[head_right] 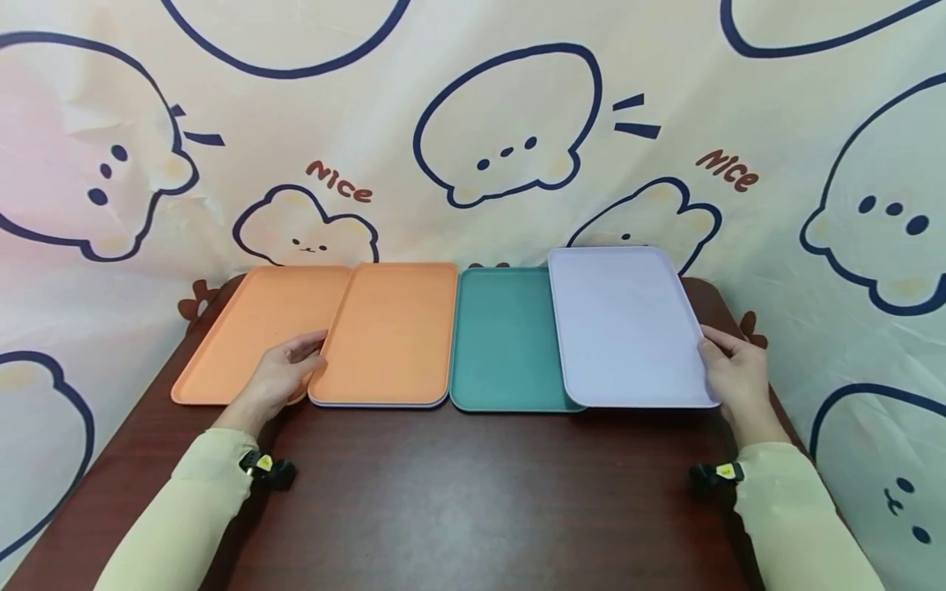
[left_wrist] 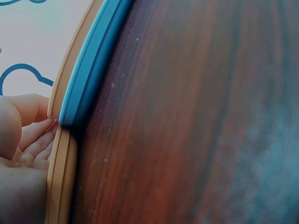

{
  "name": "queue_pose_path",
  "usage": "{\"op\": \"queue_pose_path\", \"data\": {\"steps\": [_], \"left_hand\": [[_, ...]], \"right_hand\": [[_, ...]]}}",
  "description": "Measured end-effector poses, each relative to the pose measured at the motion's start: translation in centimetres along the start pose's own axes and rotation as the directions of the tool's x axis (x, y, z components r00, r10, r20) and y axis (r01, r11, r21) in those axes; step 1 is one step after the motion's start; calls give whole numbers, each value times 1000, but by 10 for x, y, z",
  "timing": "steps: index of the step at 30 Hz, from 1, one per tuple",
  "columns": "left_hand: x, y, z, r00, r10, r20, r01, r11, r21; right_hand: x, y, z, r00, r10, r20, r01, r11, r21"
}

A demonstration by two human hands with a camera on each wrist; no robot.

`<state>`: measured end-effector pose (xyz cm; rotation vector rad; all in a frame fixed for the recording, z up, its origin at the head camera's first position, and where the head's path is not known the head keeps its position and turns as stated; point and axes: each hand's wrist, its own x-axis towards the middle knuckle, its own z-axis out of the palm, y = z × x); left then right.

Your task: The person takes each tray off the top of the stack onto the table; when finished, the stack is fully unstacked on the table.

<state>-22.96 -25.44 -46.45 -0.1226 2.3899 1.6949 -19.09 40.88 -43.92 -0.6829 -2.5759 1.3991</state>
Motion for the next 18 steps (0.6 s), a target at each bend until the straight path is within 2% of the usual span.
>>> {"op": "queue_pose_path", "data": {"steps": [8,13,18], "left_hand": [[-2,2,0,1000,-11,-3,11,1000,8],[-2,3,0,1000,-16,-1,16,1000,9],[-3,3,-1,1000,-7,-2,7,1000,6]], "right_hand": [[15,14,-16,1000,27,-12,-27,1000,3],[21,20,-25,998,55,0,-55,998,-43],[28,25,-30,999,50,14,-49,994,-97]]}}
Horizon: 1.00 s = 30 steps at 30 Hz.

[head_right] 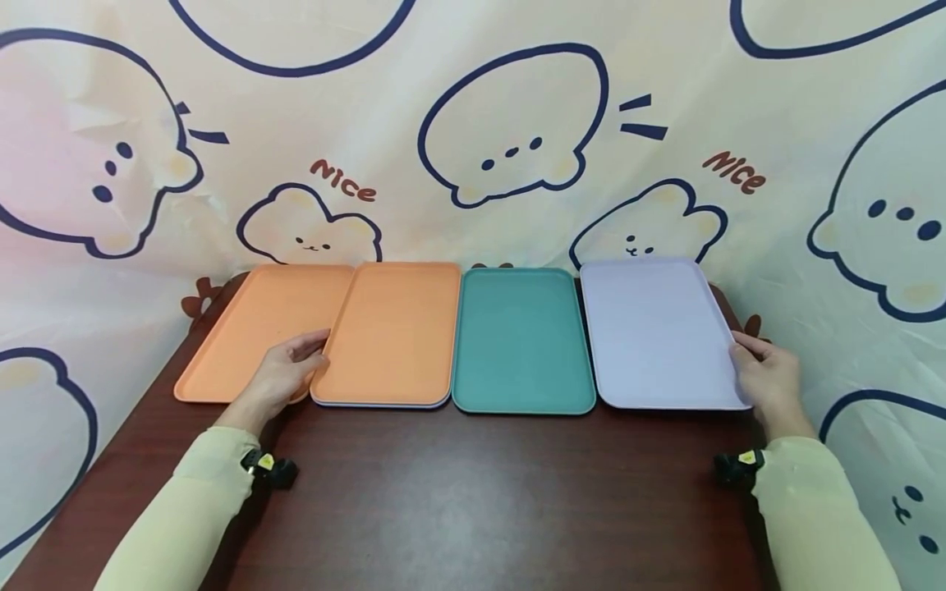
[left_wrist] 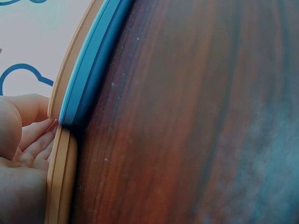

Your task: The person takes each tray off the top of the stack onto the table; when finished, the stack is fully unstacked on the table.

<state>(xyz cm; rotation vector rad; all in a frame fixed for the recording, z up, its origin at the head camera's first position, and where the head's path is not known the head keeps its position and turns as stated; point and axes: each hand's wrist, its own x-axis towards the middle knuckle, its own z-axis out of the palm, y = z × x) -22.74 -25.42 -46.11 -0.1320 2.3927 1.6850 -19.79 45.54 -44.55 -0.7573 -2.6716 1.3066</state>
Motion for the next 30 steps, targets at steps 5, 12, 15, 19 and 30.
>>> {"op": "queue_pose_path", "data": {"steps": [5,12,15,19,30], "left_hand": [[0,-2,0,1000,-1,2,1,1000,4],[0,-3,-1,1000,-2,3,2,1000,8],[1,-2,-1,1000,15,8,-15,1000,16],[1,-2,-2,1000,25,0,-25,1000,16],[5,-2,-3,1000,-1,-2,1,1000,17]], "right_hand": [[4,6,-2,1000,4,31,-3,999,-47],[4,8,3,999,-35,35,38,996,-85],[3,8,7,996,-77,38,81,993,-92],[3,8,13,988,-154,28,156,973,-173],[7,4,15,969,-242,56,247,915,-319]]}}
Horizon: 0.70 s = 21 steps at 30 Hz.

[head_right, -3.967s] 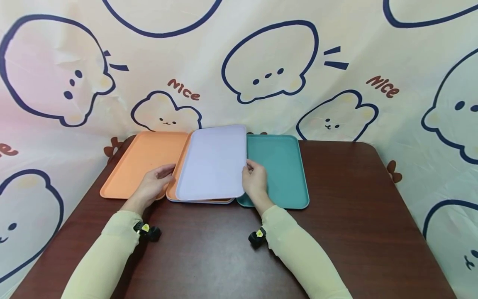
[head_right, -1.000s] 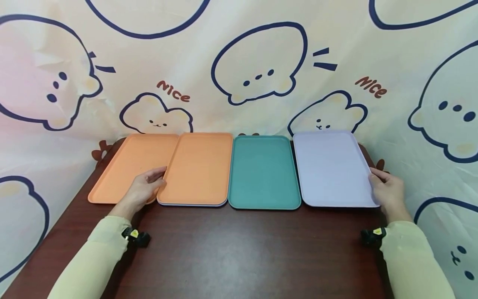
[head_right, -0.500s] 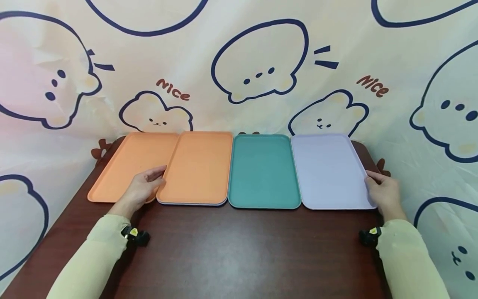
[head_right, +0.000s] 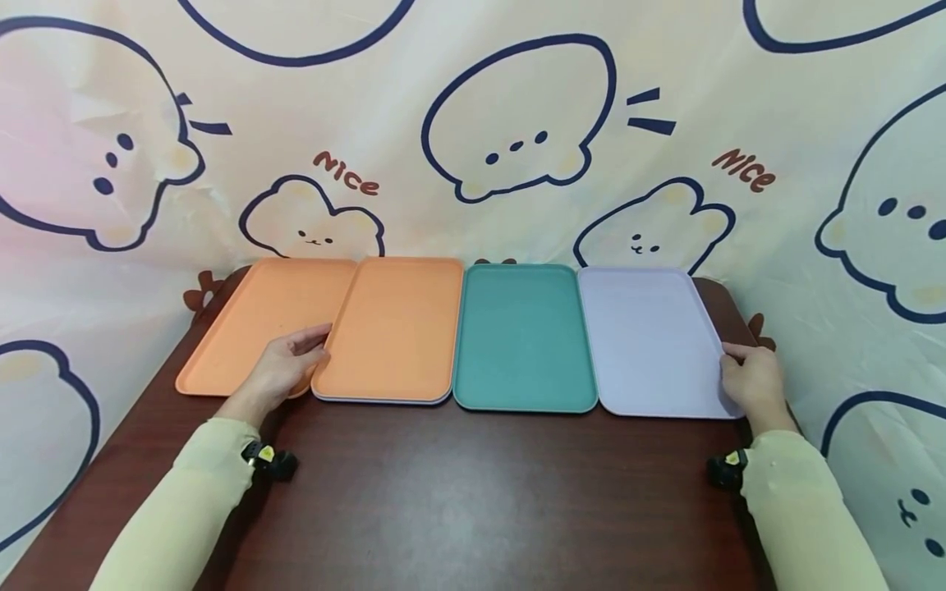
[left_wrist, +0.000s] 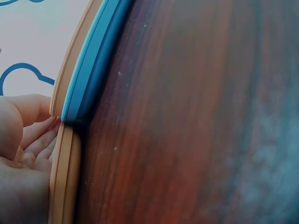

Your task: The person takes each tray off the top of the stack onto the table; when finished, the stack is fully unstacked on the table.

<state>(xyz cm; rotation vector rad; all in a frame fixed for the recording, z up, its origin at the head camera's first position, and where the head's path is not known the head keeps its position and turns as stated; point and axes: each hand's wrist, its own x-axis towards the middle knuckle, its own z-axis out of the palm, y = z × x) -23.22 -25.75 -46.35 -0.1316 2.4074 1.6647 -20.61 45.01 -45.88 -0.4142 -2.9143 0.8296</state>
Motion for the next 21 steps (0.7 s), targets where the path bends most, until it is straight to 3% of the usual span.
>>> {"op": "queue_pose_path", "data": {"steps": [8,12,21], "left_hand": [[0,1,0,1000,-1,0,1,1000,-1],[-1,2,2,1000,2,14,-1,1000,-26],[-2,5,1,1000,-26,9,26,998,-50]], "right_hand": [[1,-1,-3,997,-67,31,69,994,-83],[-3,-4,-6,999,-27,42,29,998,-50],[-11,-30,-4,993,-38,-110,41,999,23]]}}
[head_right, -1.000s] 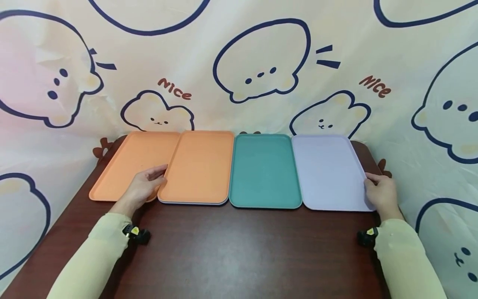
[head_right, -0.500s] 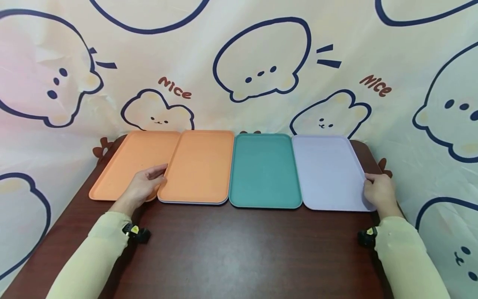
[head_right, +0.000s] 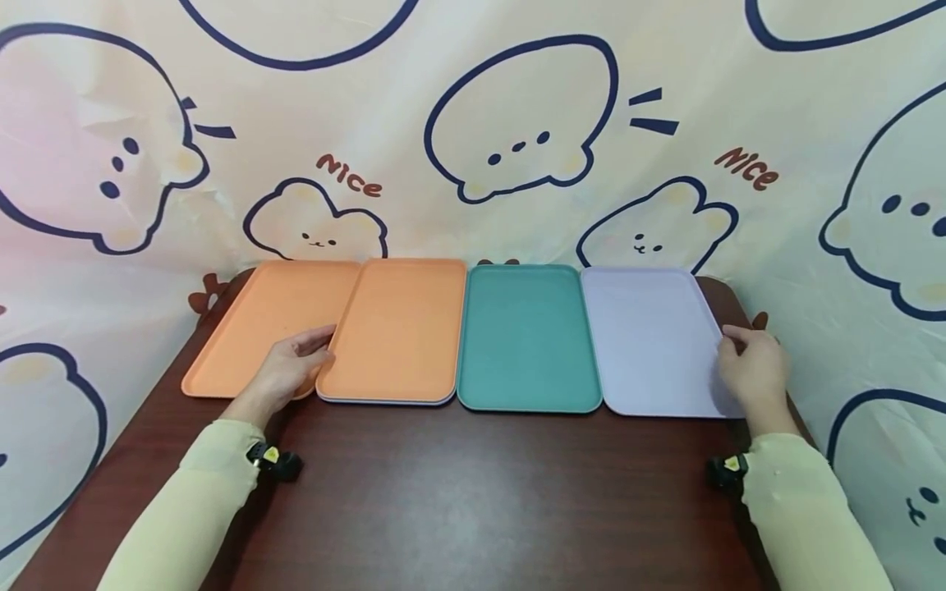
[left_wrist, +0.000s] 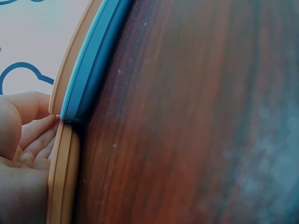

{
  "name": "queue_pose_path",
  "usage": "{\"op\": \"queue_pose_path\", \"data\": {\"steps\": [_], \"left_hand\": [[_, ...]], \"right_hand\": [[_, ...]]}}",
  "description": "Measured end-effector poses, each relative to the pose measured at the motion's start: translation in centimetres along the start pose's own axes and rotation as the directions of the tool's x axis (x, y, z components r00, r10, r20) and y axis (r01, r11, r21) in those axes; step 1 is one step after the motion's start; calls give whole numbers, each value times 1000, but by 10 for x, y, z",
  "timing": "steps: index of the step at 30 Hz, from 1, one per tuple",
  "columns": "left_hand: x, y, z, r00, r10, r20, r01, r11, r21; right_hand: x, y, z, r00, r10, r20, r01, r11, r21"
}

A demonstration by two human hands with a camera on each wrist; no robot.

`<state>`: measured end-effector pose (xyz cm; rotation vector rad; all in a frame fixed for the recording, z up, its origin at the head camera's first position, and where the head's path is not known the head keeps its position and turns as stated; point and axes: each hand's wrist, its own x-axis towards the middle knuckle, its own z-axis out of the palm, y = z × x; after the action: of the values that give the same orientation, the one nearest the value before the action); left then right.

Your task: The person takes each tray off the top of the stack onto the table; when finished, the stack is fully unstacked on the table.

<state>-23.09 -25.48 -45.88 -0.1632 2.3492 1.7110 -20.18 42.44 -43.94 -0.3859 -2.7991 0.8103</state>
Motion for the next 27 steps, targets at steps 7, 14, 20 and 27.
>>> {"op": "queue_pose_path", "data": {"steps": [7,14,20,27], "left_hand": [[2,-1,1,1000,10,2,-10,1000,-13],[3,-1,3,1000,-9,1,9,1000,-20],[2,-2,1,1000,-15,-11,15,1000,-11],[2,-2,0,1000,-19,-20,19,1000,-3]], "right_hand": [[-9,-30,10,1000,-20,7,19,998,64],[-17,-52,20,998,-24,64,14,990,138],[-22,-73,32,994,-93,61,75,965,252],[-29,-101,50,981,-186,57,154,921,357]]}}
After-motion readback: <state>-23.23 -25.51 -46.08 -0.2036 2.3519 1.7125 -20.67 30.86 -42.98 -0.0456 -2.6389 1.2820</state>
